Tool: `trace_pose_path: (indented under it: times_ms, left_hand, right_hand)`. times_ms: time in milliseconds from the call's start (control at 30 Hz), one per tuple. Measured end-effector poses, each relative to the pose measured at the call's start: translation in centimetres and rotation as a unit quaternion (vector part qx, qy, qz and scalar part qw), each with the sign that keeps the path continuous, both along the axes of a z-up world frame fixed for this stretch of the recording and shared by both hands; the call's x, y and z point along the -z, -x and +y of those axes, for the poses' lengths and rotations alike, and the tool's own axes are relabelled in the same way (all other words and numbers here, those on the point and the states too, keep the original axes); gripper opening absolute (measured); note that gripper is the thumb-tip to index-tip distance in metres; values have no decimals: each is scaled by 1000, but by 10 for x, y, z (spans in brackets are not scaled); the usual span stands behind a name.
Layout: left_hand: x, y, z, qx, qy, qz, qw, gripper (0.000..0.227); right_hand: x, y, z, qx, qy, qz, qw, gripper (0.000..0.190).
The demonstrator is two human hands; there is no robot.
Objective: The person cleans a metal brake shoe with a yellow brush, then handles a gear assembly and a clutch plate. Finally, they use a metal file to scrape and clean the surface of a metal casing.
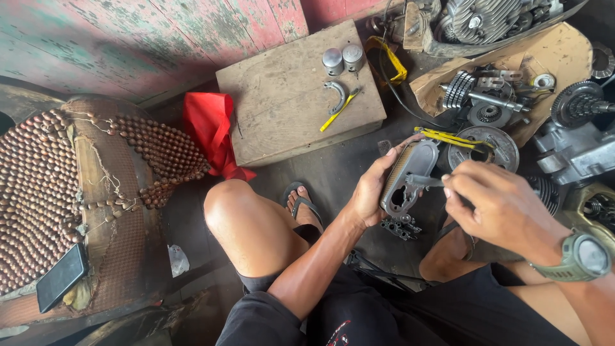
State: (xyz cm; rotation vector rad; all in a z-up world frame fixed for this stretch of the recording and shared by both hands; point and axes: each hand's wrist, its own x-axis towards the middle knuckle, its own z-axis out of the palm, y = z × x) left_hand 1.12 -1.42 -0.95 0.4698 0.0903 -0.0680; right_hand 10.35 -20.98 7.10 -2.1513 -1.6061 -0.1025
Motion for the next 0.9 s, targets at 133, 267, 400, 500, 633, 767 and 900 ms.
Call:
trace_pose_path:
  times_ms: [133, 267, 400, 500, 633, 767, 900]
  left_hand:
    - [-6, 3, -1, 30, -14, 5, 999, 57]
    - [-10, 3, 1, 30, -19, -8, 999, 58]
    - [-9, 3, 0, 5, -10, -2, 1000, 56]
    - [-7, 3, -1, 18, -10, 0, 1000, 57]
    - [-9, 3, -1, 21, -13, -9, 1000, 61]
    - [-10, 3, -1, 15, -3, 10, 1000, 59]
    - [-15, 3, -2, 26, -35, 17, 999, 60]
  right_hand:
    - [-10, -10, -3, 47, -30, -15, 998, 12]
    - [-8, -3, -2, 49, -18, -6, 999, 13]
    - [-6, 2, 2, 8, -14, 3, 1000, 14]
    - [-8, -4, 0, 41, -15, -25, 999, 11]
    - [-9, -5, -2, 58, -27, -25, 998, 8]
    - [-10, 1, 4, 22, -10, -31, 999, 14]
    - [-15, -2, 2, 46, -9, -35, 998, 19]
